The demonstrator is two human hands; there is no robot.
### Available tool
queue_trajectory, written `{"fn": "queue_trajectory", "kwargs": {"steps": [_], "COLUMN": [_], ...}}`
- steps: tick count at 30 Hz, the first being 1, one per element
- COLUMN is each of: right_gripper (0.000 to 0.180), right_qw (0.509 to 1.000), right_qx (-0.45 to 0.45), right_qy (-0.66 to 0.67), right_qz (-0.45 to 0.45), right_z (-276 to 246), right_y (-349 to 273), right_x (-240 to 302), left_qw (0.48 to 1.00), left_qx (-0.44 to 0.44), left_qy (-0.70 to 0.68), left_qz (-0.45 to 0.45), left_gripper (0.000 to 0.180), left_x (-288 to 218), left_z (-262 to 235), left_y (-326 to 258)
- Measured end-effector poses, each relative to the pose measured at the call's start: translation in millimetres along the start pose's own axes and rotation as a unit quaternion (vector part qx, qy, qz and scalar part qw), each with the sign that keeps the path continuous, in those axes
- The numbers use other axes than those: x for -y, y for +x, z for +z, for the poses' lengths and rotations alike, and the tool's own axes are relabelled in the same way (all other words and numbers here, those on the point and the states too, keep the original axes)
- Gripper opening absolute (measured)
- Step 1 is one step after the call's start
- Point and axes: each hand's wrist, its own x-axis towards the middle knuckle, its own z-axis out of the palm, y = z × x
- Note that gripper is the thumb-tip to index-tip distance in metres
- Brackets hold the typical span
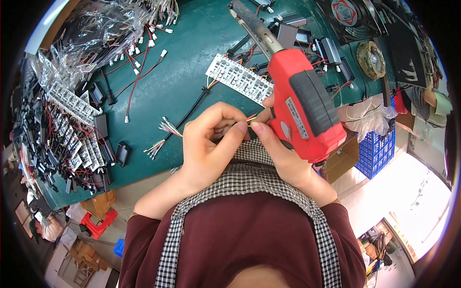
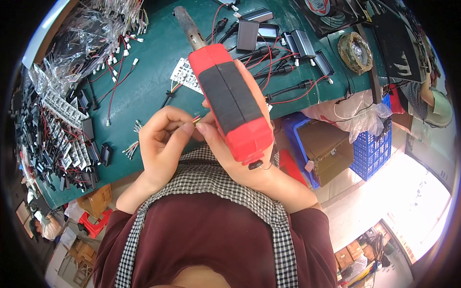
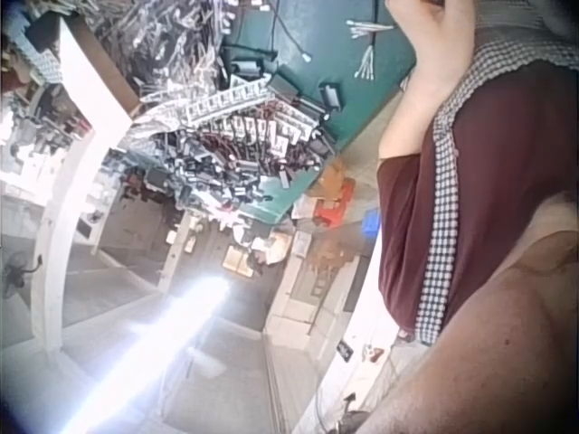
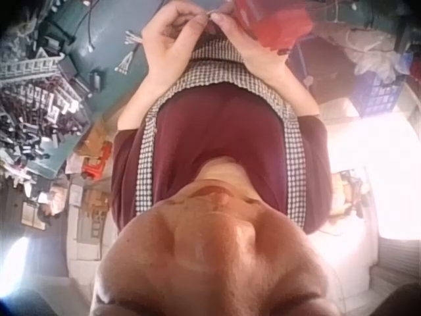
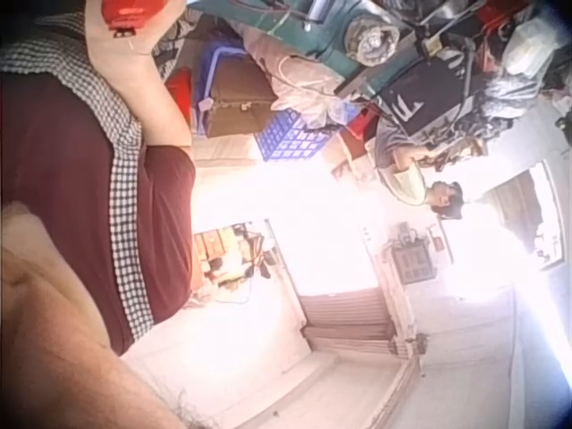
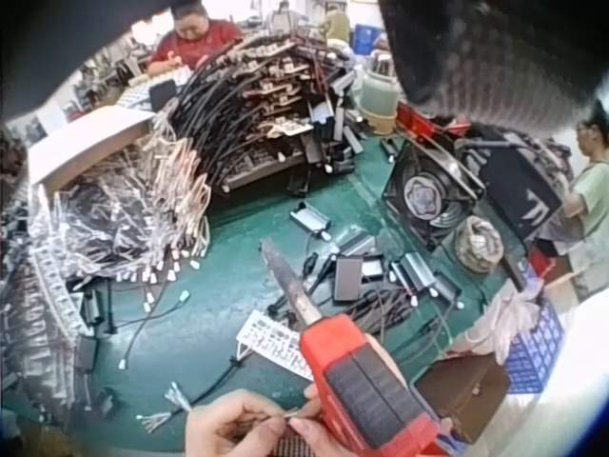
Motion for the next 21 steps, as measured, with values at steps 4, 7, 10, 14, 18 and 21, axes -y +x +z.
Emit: {"fn": "queue_trajectory", "kwargs": {"steps": [4, 7, 10, 14, 18, 21], "right_gripper": [0.045, 0.039, 0.038, 0.037, 0.037, 0.048], "right_qw": [0.999, 0.998, 0.996, 0.997, 0.997, 0.999], "right_qx": [0.003, 0.041, 0.06, 0.065, 0.024, -0.019], "right_qy": [0.036, 0.015, 0.035, -0.018, 0.071, 0.024], "right_qz": [0.03, 0.05, 0.05, 0.024, 0.003, 0.045], "right_z": [0, -3, -1, -11, -24, -32], "right_y": [-2, 1, 2, -3, -12, -21], "right_x": [3, 9, 9, 9, 9, 3], "left_qw": [0.99, 0.983, 1.0, 0.878, 0.71, 0.651], "left_qx": [0.04, 0.04, -0.009, -0.111, -0.082, -0.083], "left_qy": [-0.111, -0.154, -0.001, 0.289, 0.593, 0.577], "left_qz": [-0.076, -0.097, -0.03, 0.364, 0.371, 0.487], "left_gripper": [0.003, 0.002, 0.001, 0.006, 0.015, 0.019], "left_x": [-2, -2, -10, -52, -74, 9], "left_z": [-8, -6, -6, -26, -39, -56], "left_y": [1, 1, -5, -19, -4, 33]}}
